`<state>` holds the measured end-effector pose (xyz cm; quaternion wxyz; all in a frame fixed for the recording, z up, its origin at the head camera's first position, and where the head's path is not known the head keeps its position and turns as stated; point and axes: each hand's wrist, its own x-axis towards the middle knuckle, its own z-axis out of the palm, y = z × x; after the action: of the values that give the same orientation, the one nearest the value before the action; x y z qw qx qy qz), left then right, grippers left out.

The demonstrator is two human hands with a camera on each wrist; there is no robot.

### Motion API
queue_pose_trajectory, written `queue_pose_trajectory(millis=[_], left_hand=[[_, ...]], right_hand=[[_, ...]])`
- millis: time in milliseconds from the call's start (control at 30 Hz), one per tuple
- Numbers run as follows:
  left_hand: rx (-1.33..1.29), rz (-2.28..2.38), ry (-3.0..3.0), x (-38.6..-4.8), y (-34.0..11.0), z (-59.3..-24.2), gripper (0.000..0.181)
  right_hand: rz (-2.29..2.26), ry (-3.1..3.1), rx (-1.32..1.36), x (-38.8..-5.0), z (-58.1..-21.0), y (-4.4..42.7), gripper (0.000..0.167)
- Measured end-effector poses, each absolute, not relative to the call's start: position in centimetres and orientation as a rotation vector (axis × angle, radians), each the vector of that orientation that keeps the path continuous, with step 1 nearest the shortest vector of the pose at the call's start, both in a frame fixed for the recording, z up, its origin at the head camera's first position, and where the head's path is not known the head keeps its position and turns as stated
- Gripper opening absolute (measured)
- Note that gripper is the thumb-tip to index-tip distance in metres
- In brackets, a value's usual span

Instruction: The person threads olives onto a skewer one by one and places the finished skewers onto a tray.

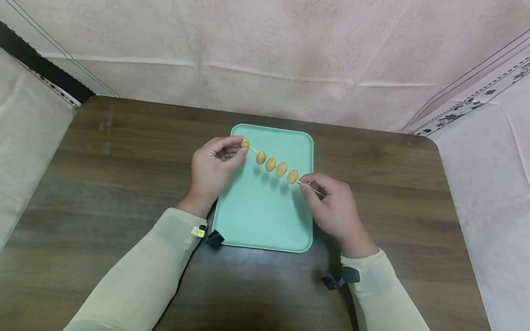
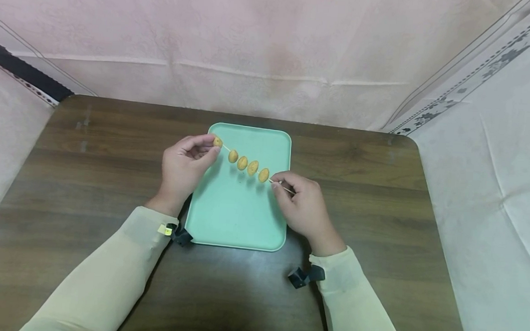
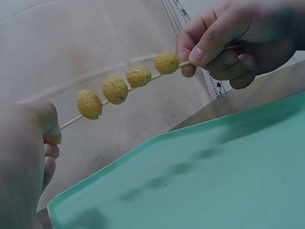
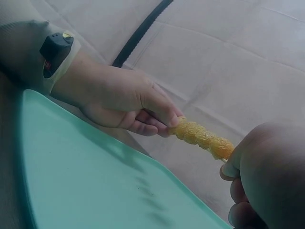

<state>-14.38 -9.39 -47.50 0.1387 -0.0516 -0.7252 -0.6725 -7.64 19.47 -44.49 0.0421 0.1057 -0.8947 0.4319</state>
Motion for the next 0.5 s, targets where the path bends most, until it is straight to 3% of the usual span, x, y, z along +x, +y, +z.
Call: queue_pose_trajectory(millis=[500], left_hand=[[-0.211,-1.926,-2.139,-14.14,-8.71,-47.57,0.022]], right_hand=[[1.328,-2.725,0.348,-7.55,-44.47,19.18,0.012]])
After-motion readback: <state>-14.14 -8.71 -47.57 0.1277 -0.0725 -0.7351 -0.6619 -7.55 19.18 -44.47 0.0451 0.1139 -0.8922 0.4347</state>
